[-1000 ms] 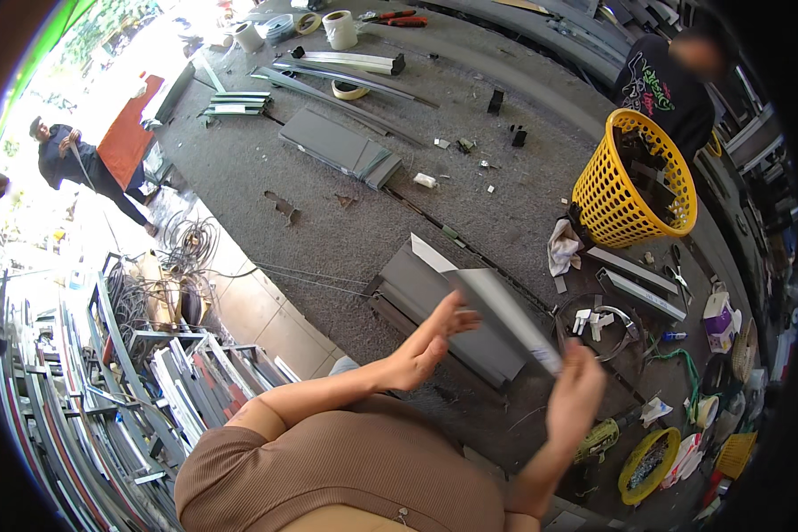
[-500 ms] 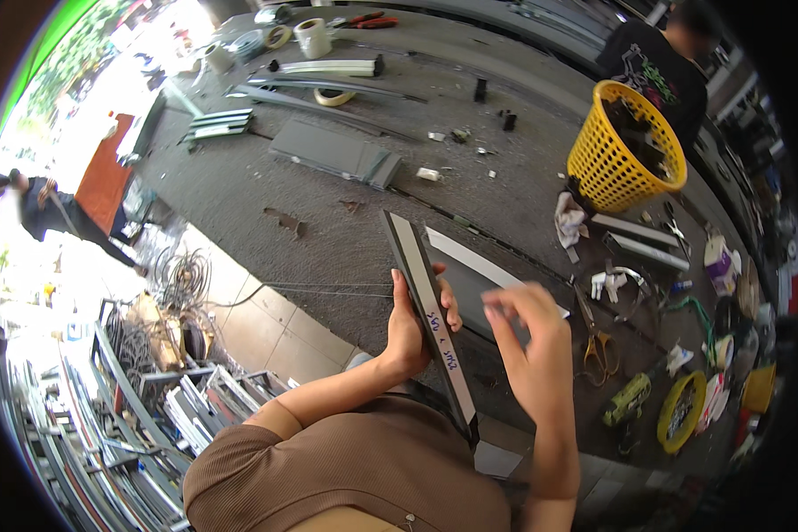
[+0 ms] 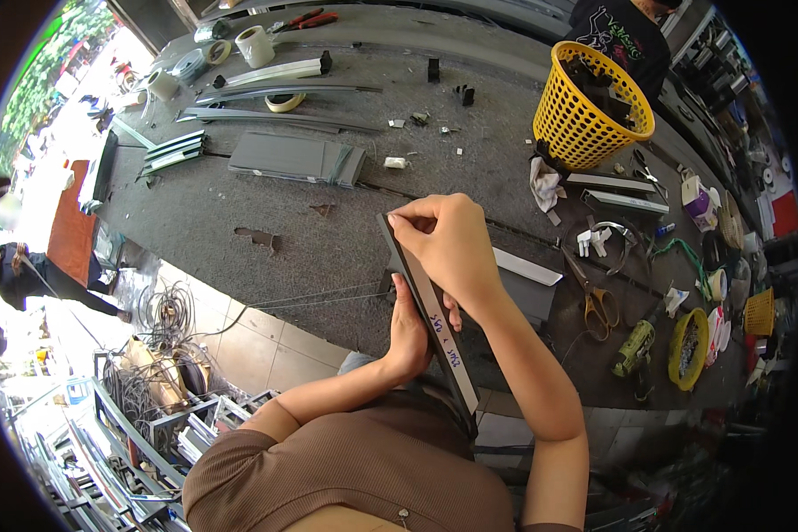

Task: The person assembles a metal frame by aligning metal profiles and securing them with screws using a cordless drill. They handle metal profiles, screws, and a drill, working at a cluttered workbench.

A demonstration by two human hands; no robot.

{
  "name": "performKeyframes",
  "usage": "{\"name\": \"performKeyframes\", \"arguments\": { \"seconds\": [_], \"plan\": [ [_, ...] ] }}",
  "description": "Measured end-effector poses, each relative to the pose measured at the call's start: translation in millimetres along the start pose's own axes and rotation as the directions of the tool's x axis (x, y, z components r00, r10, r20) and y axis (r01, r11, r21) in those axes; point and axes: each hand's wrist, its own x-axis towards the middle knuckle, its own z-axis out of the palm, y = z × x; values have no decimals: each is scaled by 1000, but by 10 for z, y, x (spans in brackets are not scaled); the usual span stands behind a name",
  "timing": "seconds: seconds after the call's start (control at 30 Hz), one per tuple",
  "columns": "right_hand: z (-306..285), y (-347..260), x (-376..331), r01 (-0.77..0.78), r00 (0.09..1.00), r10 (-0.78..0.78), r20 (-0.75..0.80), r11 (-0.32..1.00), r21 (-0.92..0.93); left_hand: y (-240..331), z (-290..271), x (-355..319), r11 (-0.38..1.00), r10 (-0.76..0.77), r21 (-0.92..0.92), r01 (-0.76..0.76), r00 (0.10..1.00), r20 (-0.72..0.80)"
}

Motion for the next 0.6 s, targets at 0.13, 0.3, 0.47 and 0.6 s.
{"name": "performKeyframes", "arguments": {
  "seconds": [0.13, 0.3, 0.47, 0.6],
  "plan": [
    [-14, -24, 24, -154, 988, 154, 21, 987, 51, -31, -26, 5, 1000, -5, 13, 5, 1000, 26],
    [74, 10, -44, -78, 992, 77, -96, 997, -7, -70, -8, -13, 999, -29, 35, 29, 999, 14],
    [85, 69, -72, -14, 985, 26, -170, 997, 74, -19, 9, -7, 996, 37, 82, -39, 999, 22],
    [81, 103, -88, 60, 995, -48, -88, 988, 142, -2, 35, -7, 999, 46, -5, -46, 998, -31]
  ]
}}
